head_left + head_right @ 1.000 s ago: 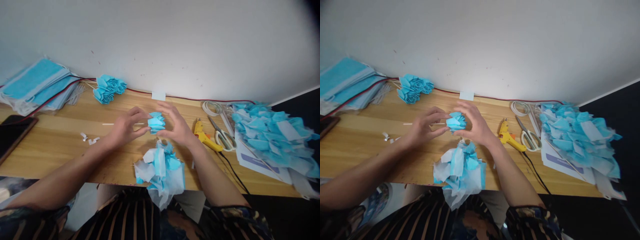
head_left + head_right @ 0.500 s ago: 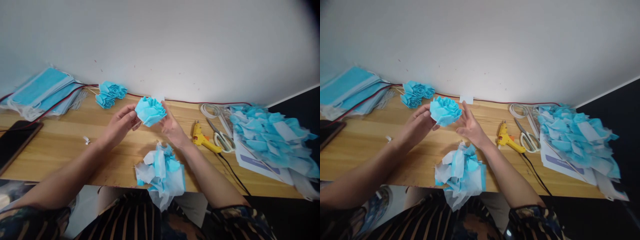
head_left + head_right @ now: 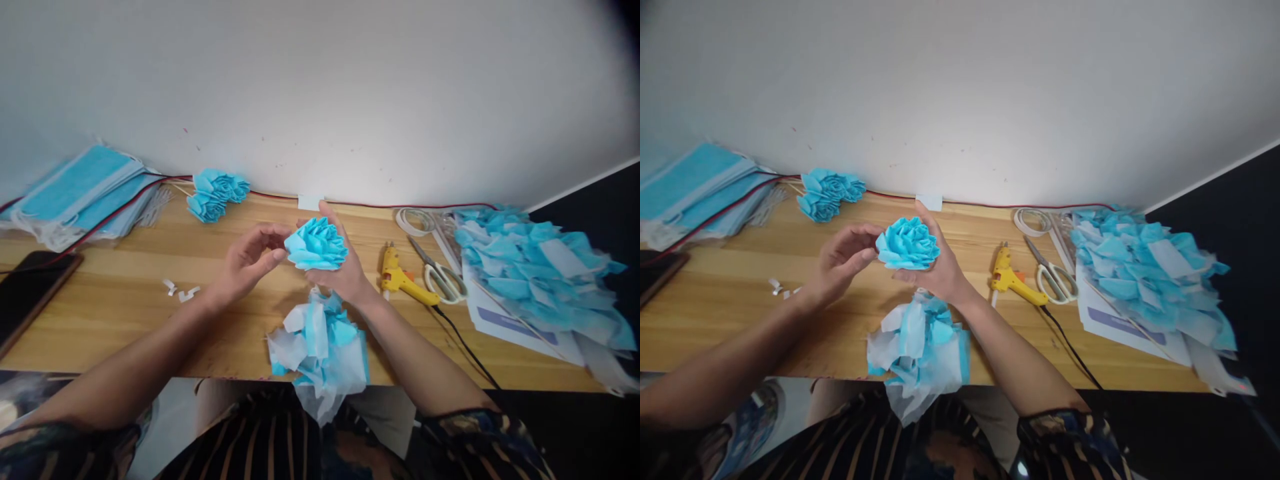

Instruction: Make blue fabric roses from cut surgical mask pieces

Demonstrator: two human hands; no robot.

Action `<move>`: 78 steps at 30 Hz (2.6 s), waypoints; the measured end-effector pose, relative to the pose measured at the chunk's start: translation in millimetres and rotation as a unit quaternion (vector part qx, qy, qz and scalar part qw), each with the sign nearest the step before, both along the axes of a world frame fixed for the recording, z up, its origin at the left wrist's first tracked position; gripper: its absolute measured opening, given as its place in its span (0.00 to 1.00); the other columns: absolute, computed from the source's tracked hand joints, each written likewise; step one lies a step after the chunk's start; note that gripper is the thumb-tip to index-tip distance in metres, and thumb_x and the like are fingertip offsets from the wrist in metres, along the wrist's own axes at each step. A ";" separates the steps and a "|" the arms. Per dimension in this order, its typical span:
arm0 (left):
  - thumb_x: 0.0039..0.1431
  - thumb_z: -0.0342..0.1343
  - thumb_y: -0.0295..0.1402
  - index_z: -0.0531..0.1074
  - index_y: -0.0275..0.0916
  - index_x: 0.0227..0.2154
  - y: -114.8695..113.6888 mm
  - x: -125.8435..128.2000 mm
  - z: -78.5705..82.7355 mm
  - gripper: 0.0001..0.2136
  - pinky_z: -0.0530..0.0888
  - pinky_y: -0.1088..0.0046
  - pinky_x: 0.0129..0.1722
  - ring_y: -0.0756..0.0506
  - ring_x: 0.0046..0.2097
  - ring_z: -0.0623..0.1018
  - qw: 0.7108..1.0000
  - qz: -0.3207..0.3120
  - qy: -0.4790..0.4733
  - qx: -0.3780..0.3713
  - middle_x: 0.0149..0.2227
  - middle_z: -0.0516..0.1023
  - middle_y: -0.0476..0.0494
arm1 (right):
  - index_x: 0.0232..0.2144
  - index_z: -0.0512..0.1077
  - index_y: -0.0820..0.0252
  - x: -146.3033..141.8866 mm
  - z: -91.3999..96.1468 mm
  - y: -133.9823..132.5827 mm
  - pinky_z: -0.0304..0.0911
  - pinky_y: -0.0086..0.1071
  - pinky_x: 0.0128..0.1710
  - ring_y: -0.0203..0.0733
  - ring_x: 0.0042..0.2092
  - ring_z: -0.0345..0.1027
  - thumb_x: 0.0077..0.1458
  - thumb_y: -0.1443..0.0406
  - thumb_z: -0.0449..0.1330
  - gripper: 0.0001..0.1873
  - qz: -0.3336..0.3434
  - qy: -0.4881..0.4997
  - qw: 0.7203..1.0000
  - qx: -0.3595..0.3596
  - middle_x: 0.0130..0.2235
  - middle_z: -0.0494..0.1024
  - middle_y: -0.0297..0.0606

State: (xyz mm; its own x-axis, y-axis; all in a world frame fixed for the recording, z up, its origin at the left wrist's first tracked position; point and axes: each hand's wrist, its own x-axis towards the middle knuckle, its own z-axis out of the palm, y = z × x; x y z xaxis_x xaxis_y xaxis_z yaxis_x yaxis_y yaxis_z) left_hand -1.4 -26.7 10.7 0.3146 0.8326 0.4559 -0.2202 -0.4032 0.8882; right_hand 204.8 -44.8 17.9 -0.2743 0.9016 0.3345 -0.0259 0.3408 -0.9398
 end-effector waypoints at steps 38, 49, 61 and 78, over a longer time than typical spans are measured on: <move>0.53 0.70 0.43 0.69 0.46 0.62 3.4 -7.7 -6.4 0.33 0.66 0.52 0.62 0.33 0.62 0.72 0.973 0.060 0.152 0.161 0.61 0.75 0.34 | 0.70 0.54 0.40 13.3 1.7 1.0 0.67 0.53 0.62 0.54 0.58 0.72 0.45 0.46 0.73 0.54 -0.066 -0.029 0.997 0.022 0.61 0.73 0.40; 0.67 0.56 0.44 0.80 0.39 0.42 1.1 3.9 -1.8 0.15 0.75 0.68 0.45 0.42 0.45 0.81 0.979 0.018 0.204 0.028 0.44 0.84 0.39 | 0.70 0.54 0.40 16.7 -11.9 8.2 0.63 0.51 0.64 0.52 0.58 0.72 0.43 0.43 0.72 0.56 -0.044 0.047 0.997 -0.029 0.60 0.74 0.37; 0.62 0.59 0.41 0.79 0.38 0.30 4.3 5.2 -3.2 0.12 0.65 0.77 0.26 0.51 0.26 0.68 0.987 0.053 0.151 -0.032 0.23 0.70 0.50 | 0.72 0.46 0.40 7.0 -10.1 14.4 0.58 0.55 0.68 0.53 0.69 0.61 0.37 0.35 0.70 0.66 -0.019 0.102 0.993 -0.059 0.69 0.64 0.42; 0.60 0.61 0.39 0.81 0.38 0.32 7.5 5.8 -10.4 0.10 0.65 0.74 0.29 0.51 0.26 0.67 0.982 0.116 0.143 -0.026 0.22 0.69 0.51 | 0.74 0.34 0.40 9.9 -15.7 16.9 0.58 0.53 0.69 0.51 0.71 0.57 0.42 0.38 0.70 0.69 -0.028 0.055 0.998 -0.032 0.72 0.59 0.41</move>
